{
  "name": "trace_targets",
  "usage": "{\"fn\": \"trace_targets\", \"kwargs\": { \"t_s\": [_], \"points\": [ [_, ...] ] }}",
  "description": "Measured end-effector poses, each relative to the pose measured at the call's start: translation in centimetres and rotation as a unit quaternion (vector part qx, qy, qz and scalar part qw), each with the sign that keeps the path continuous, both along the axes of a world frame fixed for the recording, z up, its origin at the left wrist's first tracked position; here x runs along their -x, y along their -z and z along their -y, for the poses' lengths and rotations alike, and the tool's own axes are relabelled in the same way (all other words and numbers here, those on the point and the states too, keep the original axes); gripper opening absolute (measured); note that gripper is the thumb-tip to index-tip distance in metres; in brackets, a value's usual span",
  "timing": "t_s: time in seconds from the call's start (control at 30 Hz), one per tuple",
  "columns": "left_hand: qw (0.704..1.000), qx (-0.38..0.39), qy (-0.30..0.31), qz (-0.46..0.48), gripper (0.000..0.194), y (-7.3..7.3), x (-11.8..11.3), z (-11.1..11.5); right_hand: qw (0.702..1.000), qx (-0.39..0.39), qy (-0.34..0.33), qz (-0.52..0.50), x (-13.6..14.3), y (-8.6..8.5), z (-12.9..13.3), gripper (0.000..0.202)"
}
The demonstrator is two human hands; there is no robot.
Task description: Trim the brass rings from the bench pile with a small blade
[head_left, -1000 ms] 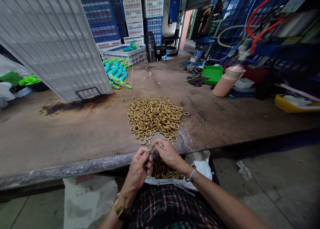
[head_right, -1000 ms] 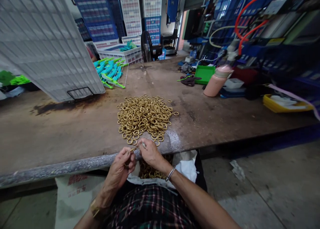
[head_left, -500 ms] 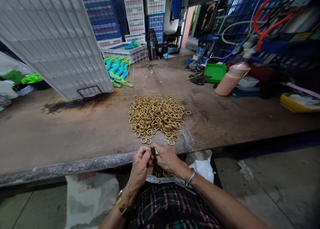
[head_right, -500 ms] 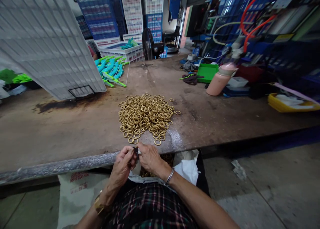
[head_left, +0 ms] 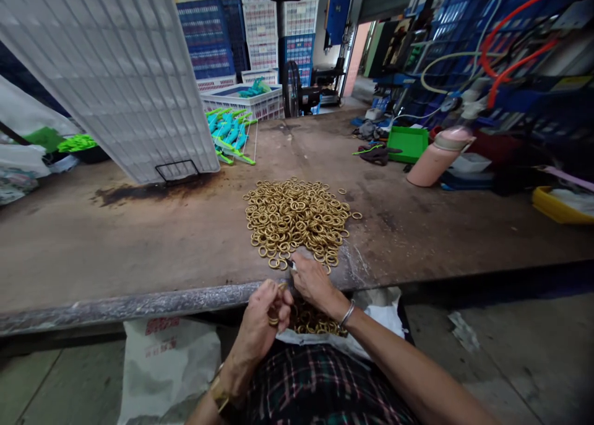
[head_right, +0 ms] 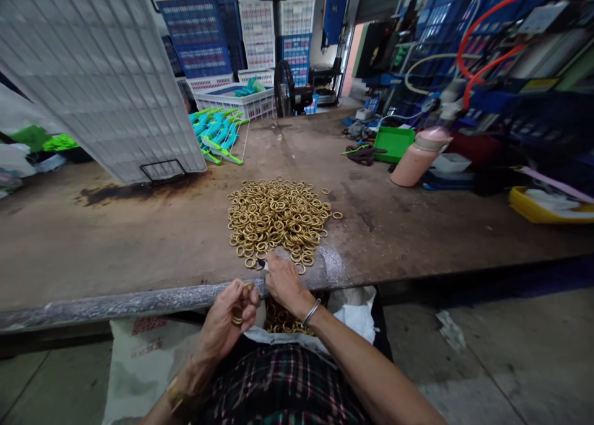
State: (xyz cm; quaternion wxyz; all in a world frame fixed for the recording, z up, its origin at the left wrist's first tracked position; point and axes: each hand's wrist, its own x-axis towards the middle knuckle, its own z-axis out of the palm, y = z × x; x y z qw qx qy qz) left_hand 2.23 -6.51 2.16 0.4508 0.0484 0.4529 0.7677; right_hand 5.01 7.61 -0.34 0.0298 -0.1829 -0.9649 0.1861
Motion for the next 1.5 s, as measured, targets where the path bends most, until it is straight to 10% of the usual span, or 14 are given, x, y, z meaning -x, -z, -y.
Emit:
{"fn": "trace_targets", "kwargs": {
  "t_s": [0.5, 0.93, 1.2, 1.5],
  "points": [
    [0.977, 0.032, -0.104, 0.186, 0.01, 2.1, 3.0, 0.5, 0.995, -0.079, 0.051, 0.024, 2.2, 0.7, -0.2, 0.017],
    [0.983, 0.131, -0.068, -0.105, 0.038, 2.5, 2.5, -2.7, 0.979, 0.12, -0.042, -0.158, -0.6, -0.1, 0.0, 0.015],
    [0.924, 0.168, -0.103, -0.328, 0.023, 2.6, 2.6, -2.3, 0.935, 0.324, 0.03, -0.142, 0.3, -1.1, -0.1, 0.022],
    [0.99, 0.088, 0.017, -0.107, 0.031, 2.7, 2.2, -2.0, 0.94, 0.31, 0.029, -0.139, 0.0, -1.3, 0.2, 0.015]
  ]
}}
